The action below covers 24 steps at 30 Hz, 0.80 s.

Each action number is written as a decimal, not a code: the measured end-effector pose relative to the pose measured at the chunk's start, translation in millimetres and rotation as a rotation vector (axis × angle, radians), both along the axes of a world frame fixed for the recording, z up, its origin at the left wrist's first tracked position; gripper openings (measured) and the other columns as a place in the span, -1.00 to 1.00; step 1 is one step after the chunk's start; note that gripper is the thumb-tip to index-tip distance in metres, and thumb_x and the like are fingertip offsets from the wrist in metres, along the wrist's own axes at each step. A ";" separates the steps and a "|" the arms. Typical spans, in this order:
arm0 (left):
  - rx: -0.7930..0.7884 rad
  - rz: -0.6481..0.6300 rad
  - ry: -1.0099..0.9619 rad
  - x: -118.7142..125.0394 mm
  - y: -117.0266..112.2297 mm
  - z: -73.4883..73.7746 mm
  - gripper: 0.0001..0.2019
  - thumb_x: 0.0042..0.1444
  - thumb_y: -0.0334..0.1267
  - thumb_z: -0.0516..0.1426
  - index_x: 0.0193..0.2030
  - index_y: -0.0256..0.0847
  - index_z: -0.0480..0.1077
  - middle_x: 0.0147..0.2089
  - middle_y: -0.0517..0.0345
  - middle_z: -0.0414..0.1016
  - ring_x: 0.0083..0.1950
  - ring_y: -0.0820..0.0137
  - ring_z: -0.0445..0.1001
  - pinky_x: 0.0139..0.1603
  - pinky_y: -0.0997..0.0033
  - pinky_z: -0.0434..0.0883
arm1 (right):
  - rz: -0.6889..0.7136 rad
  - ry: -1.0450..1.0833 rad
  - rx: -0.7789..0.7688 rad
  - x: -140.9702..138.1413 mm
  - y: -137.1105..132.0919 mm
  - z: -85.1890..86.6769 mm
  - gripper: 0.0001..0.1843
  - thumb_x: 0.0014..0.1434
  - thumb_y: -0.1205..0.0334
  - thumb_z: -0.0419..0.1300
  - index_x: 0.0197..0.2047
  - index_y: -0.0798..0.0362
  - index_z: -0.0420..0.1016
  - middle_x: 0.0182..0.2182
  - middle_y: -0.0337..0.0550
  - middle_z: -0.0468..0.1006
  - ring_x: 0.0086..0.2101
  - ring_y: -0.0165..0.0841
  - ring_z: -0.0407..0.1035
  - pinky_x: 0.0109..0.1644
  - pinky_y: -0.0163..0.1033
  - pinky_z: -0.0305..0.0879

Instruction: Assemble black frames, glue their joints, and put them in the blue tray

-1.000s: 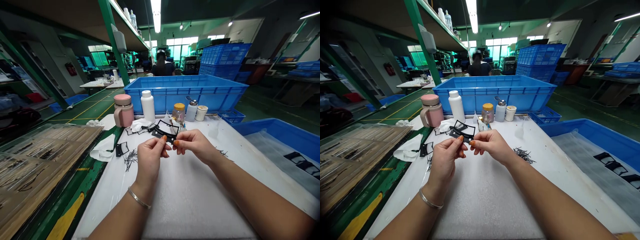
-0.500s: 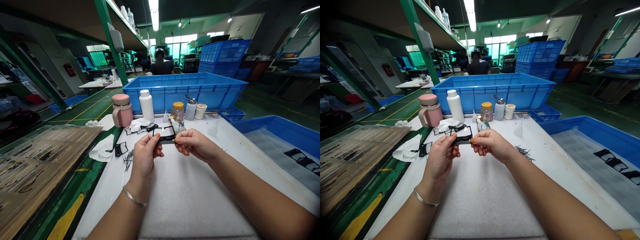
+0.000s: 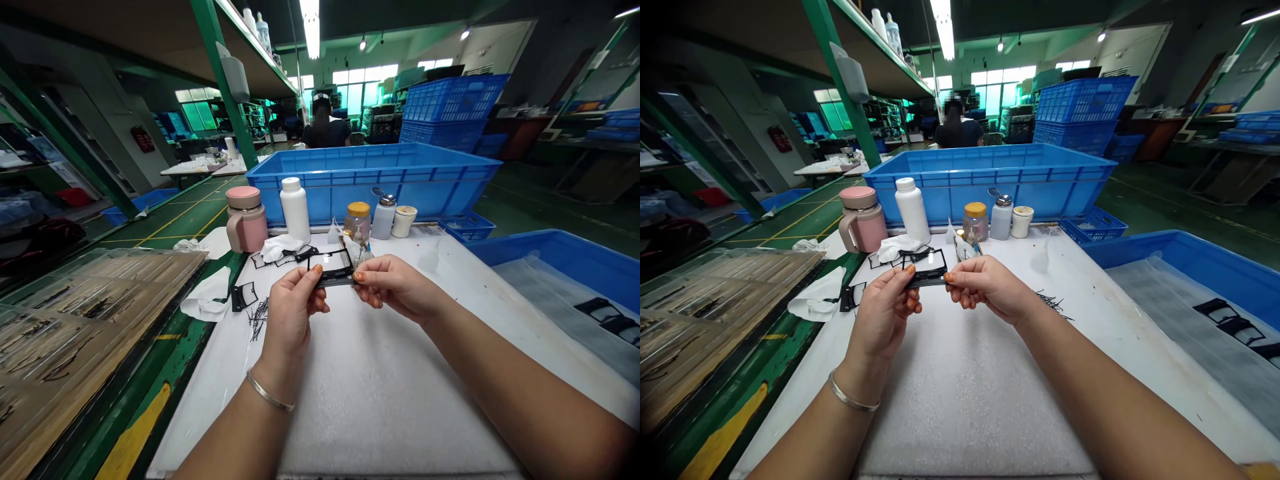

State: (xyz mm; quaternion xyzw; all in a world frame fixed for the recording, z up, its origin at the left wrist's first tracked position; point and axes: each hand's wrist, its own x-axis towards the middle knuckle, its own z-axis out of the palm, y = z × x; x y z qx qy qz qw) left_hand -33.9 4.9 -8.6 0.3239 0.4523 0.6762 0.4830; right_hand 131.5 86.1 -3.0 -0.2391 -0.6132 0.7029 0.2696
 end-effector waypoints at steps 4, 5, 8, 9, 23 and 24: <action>-0.010 -0.030 -0.011 -0.7 0.1 -0.7 -0.69 -0.02 -0.12 0.28 -0.46 -0.27 0.28 -0.59 0.28 0.30 -0.62 0.60 0.21 -0.60 0.63 0.31 | -0.006 -0.009 0.001 0.1 0.6 -0.6 -0.64 0.07 0.03 0.33 -0.52 0.18 0.47 -0.59 -0.19 0.47 -0.63 -0.56 0.26 -0.61 -0.45 0.07; -0.010 -0.042 -0.012 -0.9 0.0 -0.8 -0.70 0.00 -0.12 0.27 -0.46 -0.28 0.29 -0.59 0.27 0.30 -0.61 0.60 0.22 -0.59 0.63 0.31 | -0.005 -0.013 0.001 0.1 0.8 -0.8 -0.63 0.07 0.03 0.33 -0.52 0.18 0.46 -0.60 -0.20 0.46 -0.64 -0.57 0.26 -0.61 -0.46 0.06; -0.008 -0.066 -0.013 -0.9 -0.4 -0.8 -0.71 0.03 -0.14 0.26 -0.47 -0.28 0.28 -0.59 0.27 0.30 -0.61 0.60 0.22 -0.59 0.63 0.32 | 0.007 -0.024 -0.002 0.6 1.1 -1.0 -0.65 0.07 0.06 0.33 -0.52 0.17 0.46 -0.60 -0.20 0.46 -0.64 -0.57 0.26 -0.60 -0.47 0.07; -0.008 -0.067 -0.012 -0.7 -0.4 -0.6 -0.70 0.03 -0.14 0.26 -0.47 -0.28 0.28 -0.59 0.27 0.30 -0.61 0.60 0.22 -0.59 0.63 0.32 | 0.010 -0.026 -0.003 0.8 1.3 -1.1 -0.66 0.07 0.07 0.34 -0.52 0.17 0.47 -0.59 -0.20 0.47 -0.64 -0.57 0.26 -0.60 -0.47 0.07; -0.004 -0.055 0.011 0.5 -0.7 0.8 -0.71 0.01 -0.14 0.28 -0.44 -0.29 0.30 -0.59 0.27 0.31 -0.62 0.61 0.21 -0.59 0.63 0.33 | 0.003 -0.021 0.001 2.0 2.9 -1.4 -0.66 0.08 0.06 0.33 -0.51 0.17 0.47 -0.58 -0.21 0.47 -0.63 -0.58 0.27 -0.60 -0.47 0.07; -0.003 -0.056 0.012 0.6 -0.7 1.0 -0.71 0.01 -0.14 0.27 -0.44 -0.29 0.30 -0.59 0.27 0.31 -0.62 0.61 0.21 -0.59 0.63 0.33 | 0.002 -0.021 0.000 1.9 2.9 -1.3 -0.66 0.08 0.06 0.33 -0.51 0.17 0.47 -0.58 -0.21 0.47 -0.63 -0.58 0.27 -0.60 -0.47 0.07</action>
